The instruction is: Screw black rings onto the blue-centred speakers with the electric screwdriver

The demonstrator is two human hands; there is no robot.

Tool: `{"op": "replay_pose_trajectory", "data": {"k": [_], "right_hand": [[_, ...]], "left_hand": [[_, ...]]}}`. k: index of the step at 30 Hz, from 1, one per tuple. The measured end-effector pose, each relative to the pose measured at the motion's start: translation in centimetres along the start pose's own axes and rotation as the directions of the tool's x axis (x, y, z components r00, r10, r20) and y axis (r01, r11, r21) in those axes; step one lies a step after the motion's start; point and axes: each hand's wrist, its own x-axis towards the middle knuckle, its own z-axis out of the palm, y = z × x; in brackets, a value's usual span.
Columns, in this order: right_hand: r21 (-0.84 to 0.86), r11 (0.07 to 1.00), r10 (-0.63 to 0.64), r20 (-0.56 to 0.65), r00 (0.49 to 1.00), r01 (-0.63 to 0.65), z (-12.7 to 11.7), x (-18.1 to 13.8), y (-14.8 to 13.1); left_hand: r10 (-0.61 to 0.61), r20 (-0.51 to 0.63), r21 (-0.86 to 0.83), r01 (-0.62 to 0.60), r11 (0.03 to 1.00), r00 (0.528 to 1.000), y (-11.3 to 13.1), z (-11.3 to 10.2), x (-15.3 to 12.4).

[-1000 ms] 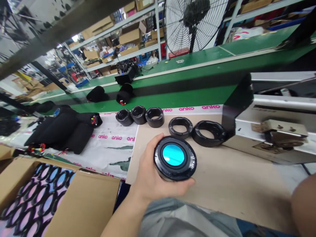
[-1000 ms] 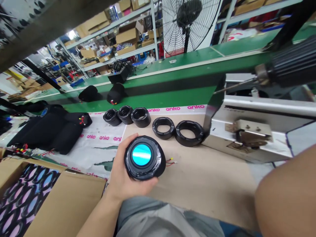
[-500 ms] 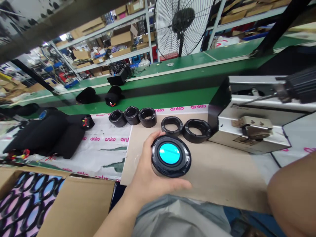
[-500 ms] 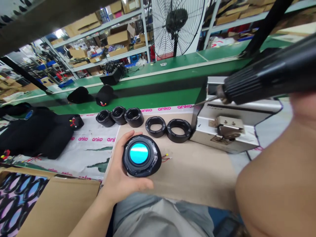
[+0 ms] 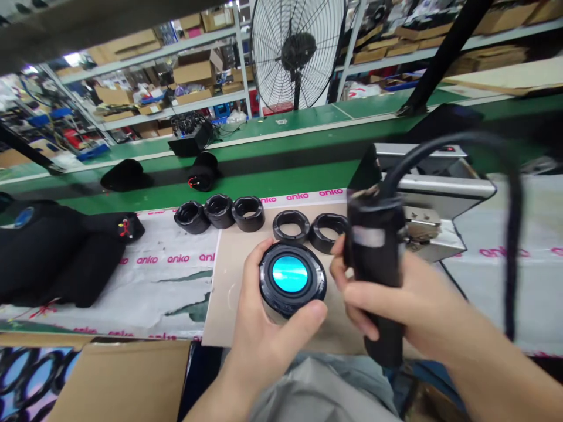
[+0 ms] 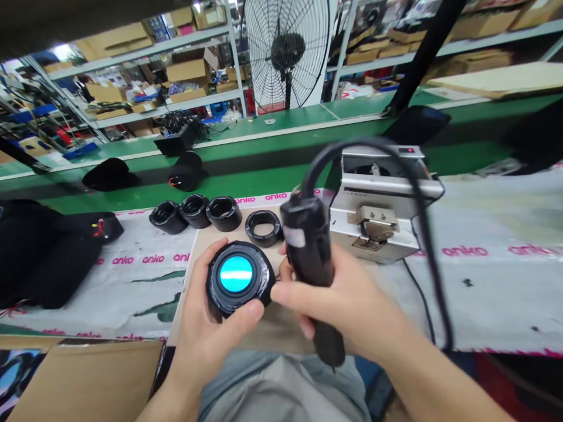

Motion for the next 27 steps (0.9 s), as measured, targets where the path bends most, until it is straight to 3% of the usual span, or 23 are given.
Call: {"op": "replay_pose_trajectory", "data": {"k": [4,13,19,23,27], "right_hand": [[0.075,0.990,0.113,0.041,0.993,-0.116,1.8,0.1,0.9],[0.037,0.997,0.074,-0.067,0.995,-0.072,2.7,-0.6,1.3],[-0.236,0.968,0.094,0.024,0.995,-0.086,1.3,-0.4,0.1],[-0.545,0.831,-0.138,-0.013,0.990,0.109,0.9,-0.4,-1.2],[-0.726,0.647,-0.242,0.096,0.966,0.234,0.9,-0.5,-2.5]], "left_hand": [[0.035,0.029,-0.010,-0.035,0.999,0.999,-0.2,0.0,-0.1],[0.086,0.020,0.127,-0.088,0.988,0.996,-0.7,-0.1,-0.1],[0.135,0.181,0.190,-0.170,0.967,0.974,-0.5,-1.9,2.3],[0.211,0.219,0.240,-0.262,0.935,0.953,-0.6,-2.0,2.7],[0.266,0.266,0.266,-0.336,0.904,0.927,-0.7,-2.1,2.8]]}}
